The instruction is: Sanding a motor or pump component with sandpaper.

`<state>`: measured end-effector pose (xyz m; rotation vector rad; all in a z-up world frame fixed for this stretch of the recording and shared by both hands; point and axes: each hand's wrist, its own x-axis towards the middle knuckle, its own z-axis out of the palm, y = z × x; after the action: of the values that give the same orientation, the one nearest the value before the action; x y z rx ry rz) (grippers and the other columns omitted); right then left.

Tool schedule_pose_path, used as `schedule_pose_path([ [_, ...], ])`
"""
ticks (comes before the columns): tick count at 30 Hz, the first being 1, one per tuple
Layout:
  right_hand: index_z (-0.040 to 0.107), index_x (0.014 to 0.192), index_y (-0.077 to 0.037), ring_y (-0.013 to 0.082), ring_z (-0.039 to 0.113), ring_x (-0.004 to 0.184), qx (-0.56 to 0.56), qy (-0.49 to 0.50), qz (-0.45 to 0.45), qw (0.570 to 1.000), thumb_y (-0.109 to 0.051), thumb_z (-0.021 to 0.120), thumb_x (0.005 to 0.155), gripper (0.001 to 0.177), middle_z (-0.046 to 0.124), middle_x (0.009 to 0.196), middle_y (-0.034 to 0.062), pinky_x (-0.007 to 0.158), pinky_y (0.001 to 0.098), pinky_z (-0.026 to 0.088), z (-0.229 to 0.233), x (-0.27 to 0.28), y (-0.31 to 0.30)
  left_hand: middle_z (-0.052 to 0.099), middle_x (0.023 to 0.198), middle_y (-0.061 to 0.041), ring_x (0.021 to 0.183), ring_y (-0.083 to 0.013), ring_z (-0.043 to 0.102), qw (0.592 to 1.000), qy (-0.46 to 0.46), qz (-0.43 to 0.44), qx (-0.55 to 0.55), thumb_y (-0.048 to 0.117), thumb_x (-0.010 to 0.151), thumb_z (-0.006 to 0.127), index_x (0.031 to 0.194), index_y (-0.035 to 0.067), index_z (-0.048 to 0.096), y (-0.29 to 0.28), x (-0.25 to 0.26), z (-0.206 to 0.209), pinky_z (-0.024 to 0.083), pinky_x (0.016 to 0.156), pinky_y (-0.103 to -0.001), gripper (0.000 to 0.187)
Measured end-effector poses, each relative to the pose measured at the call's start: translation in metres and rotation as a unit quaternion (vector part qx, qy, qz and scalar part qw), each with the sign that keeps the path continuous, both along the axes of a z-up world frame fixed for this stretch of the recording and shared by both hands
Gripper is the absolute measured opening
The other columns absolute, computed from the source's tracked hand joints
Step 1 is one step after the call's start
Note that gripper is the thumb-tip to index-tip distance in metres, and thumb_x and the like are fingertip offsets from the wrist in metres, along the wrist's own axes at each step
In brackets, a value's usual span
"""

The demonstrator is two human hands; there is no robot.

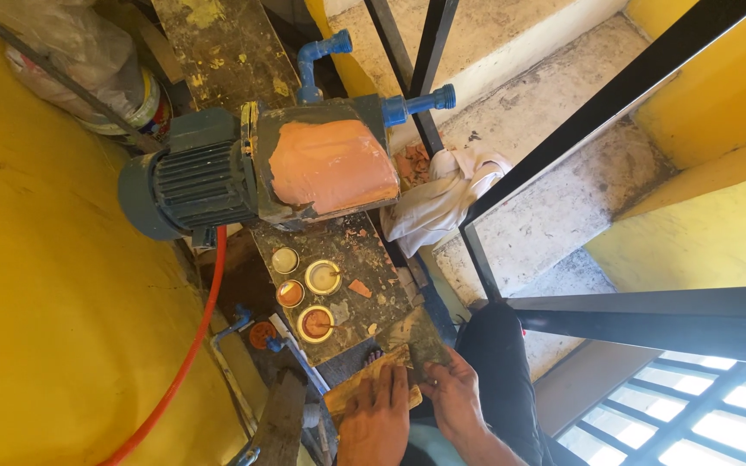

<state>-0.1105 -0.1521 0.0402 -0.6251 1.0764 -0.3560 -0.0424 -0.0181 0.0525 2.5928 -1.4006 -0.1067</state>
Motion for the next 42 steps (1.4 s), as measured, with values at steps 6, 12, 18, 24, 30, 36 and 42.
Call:
schedule_pose_path([
  [6,0.062,0.13,0.003,0.0221,0.07,0.084,-0.001,-0.003,-0.009,1.0,0.008,0.054,0.088,0.043,0.072,0.105,0.0152,0.07,0.0376,0.058,-0.012,0.001,-0.004,0.064,0.133,-0.012,0.108,-0.0382,0.067,1.0,0.016,0.009,0.005,0.026,0.089,0.059,0.136,0.008,0.058,0.003,0.004,0.008,0.059,0.077,-0.047,0.051],
  [12,0.059,0.13,0.002,0.0229,0.072,0.091,-0.006,-0.015,-0.017,1.0,0.008,0.053,0.089,0.042,0.073,0.109,0.0143,0.077,0.0386,0.061,0.021,0.04,-0.02,0.064,0.134,-0.01,0.109,-0.0368,0.068,0.999,0.021,0.026,0.003,0.023,0.086,0.059,0.137,0.01,0.056,0.003,0.007,0.007,0.059,0.079,-0.046,0.053],
  [18,0.057,0.134,0.006,0.0265,0.072,0.092,-0.079,-0.037,-0.014,0.996,0.007,0.057,0.09,0.044,0.072,0.11,0.0182,0.077,0.041,0.062,0.022,0.041,-0.025,0.063,0.135,-0.011,0.111,-0.0354,0.067,0.999,0.011,0.034,0.0,0.021,0.086,0.059,0.137,0.01,0.056,0.013,0.008,-0.006,0.058,0.08,-0.046,0.052],
  [24,0.058,0.13,0.005,0.0276,0.073,0.094,-0.047,-0.024,-0.009,0.999,0.007,0.055,0.089,0.041,0.072,0.111,0.0197,0.081,0.0432,0.064,0.012,0.038,-0.017,0.065,0.133,-0.012,0.112,-0.0358,0.067,0.998,0.014,0.047,-0.035,0.021,0.087,0.059,0.135,0.008,0.058,0.01,0.015,0.008,0.057,0.083,-0.047,0.05],
  [30,0.059,0.128,0.0,0.0263,0.07,0.098,0.012,-0.104,-0.039,0.994,0.003,0.056,0.093,0.035,0.072,0.114,0.015,0.082,0.0412,0.06,-0.007,0.034,-0.007,0.063,0.137,-0.015,0.119,-0.0367,0.063,0.999,0.006,0.026,-0.03,0.02,0.089,0.057,0.134,0.004,0.057,-0.015,0.013,0.027,0.054,0.087,-0.049,0.048],
  [36,0.064,0.129,-0.004,0.0249,0.07,0.096,0.086,-0.18,-0.054,0.978,0.0,0.054,0.094,0.036,0.072,0.112,0.0155,0.083,0.0377,0.061,-0.037,0.019,0.008,0.061,0.137,-0.018,0.122,-0.0385,0.06,0.999,0.027,-0.011,0.031,0.02,0.09,0.056,0.133,-0.001,0.056,-0.044,0.012,0.027,0.052,0.091,-0.054,0.048],
  [42,0.064,0.128,-0.003,0.0246,0.071,0.095,0.102,-0.166,-0.059,0.979,-0.005,0.056,0.098,0.031,0.073,0.113,0.0153,0.083,0.0387,0.061,-0.04,0.021,0.008,0.06,0.136,-0.022,0.121,-0.039,0.06,0.998,0.012,-0.013,0.066,0.02,0.088,0.059,0.134,-0.005,0.054,-0.063,0.022,0.022,0.053,0.09,-0.051,0.053],
])
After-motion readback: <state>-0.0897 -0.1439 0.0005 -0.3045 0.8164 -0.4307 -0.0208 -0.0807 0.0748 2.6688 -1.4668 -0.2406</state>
